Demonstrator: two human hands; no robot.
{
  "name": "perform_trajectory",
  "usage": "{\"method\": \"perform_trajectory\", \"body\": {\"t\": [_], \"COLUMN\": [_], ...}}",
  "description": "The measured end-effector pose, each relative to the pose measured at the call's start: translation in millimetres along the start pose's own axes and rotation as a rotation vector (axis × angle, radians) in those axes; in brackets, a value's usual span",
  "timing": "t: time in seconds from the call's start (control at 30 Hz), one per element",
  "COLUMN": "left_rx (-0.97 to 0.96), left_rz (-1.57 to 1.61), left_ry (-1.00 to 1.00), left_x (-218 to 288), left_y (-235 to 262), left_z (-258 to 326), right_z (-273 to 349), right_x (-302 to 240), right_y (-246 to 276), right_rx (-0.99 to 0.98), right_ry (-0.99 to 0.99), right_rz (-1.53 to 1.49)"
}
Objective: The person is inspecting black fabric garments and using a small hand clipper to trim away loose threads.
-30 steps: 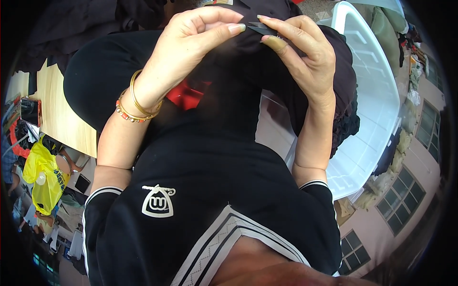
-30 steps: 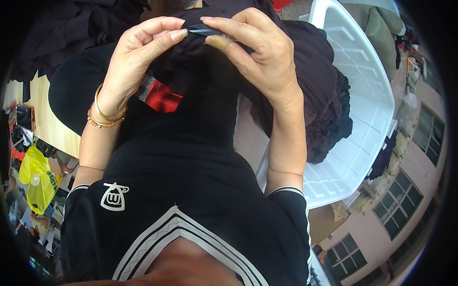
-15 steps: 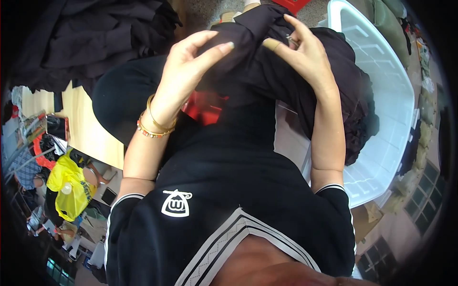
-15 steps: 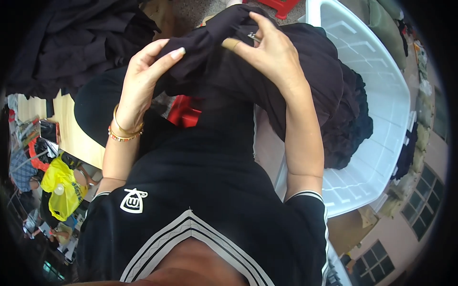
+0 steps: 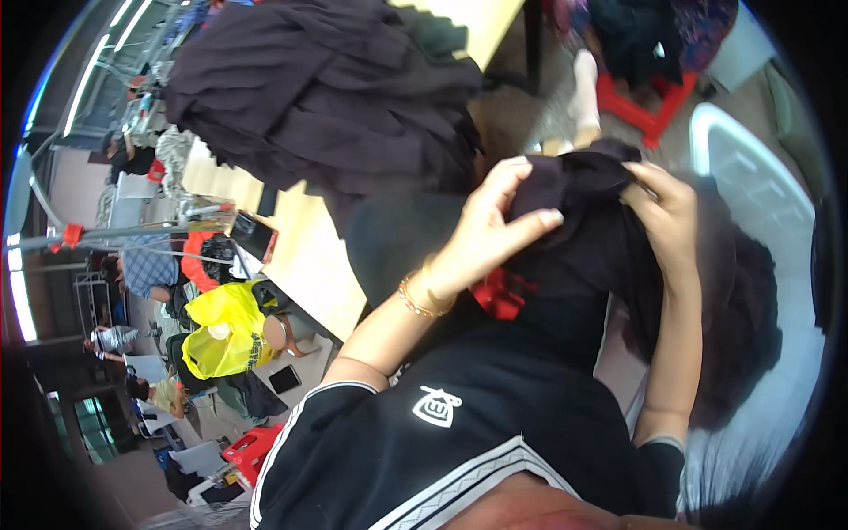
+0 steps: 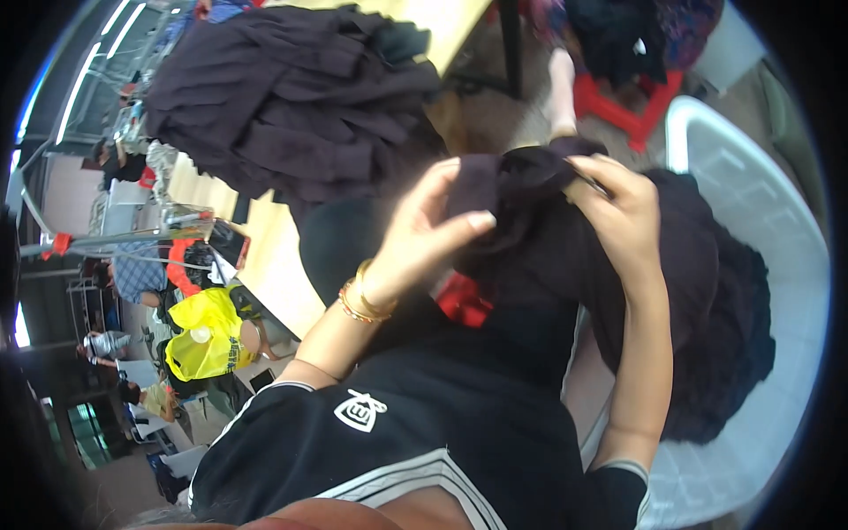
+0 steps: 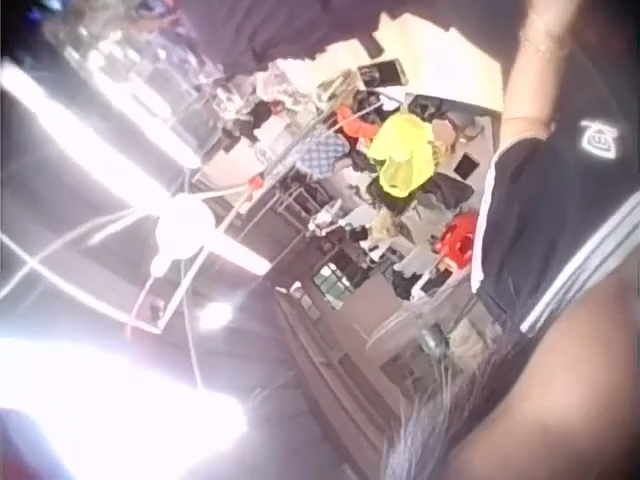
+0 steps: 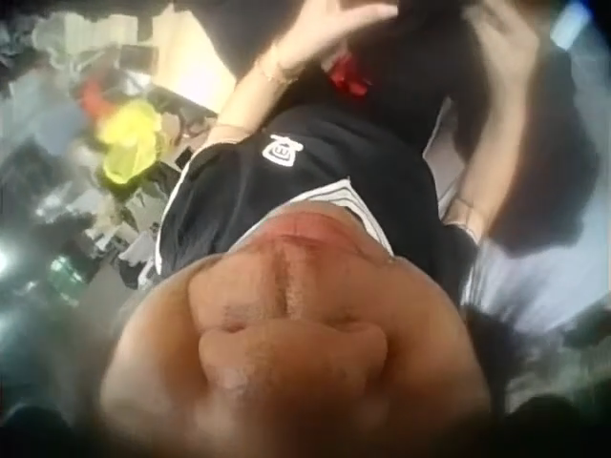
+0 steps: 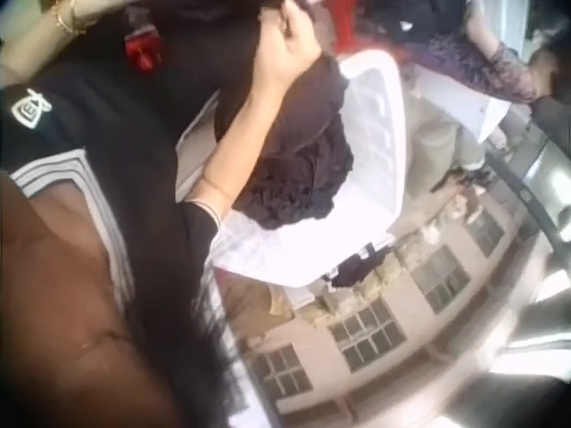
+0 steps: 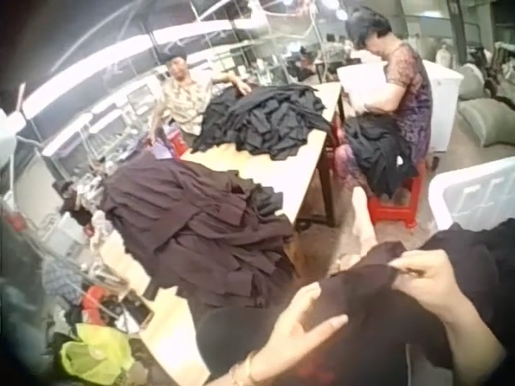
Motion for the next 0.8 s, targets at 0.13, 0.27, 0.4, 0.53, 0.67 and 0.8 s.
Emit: {"method": "perform_trajectory", "body": {"t": [0.13,0.27,0.4,0.53,0.67,0.8], "left_rx": [-0.03,-0.208,0.1,0.556,0.232,0.976], "left_rz": [-0.382,-0.316,0.244,-0.839,0.34,0.086], "left_ry": [-0.007,-0.11,0.08,0.169,-0.775,-0.458], "left_x": [23,57,98,218,430,389], "left_y": [-31,-48,34,115,396,384], "left_z": [-9,-5,-36,5,41,43], "right_z": [10,10,20,38,34,40], "right_x": [-73,-123,-114,-111,-112,-106], "right_y": [-13,-50,5,57,61,57], "right_rx": [0.0,-0.251,0.087,0.31,0.281,0.266], "right_ry": [0.147,0.342,0.246,0.303,0.379,0.278], "right_rz": [0.022,-0.188,-0.145,0.088,-0.007,0.146]}}
Point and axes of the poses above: each hand's wrist, its own z-axis away from the middle knuckle, its own y-axis out of the back of the hand, x = y × z, the point moved 9 cm from there along -z, towards the middle knuckle, and after that the axes turned 13 degrees about y, right-handed, at the moved point
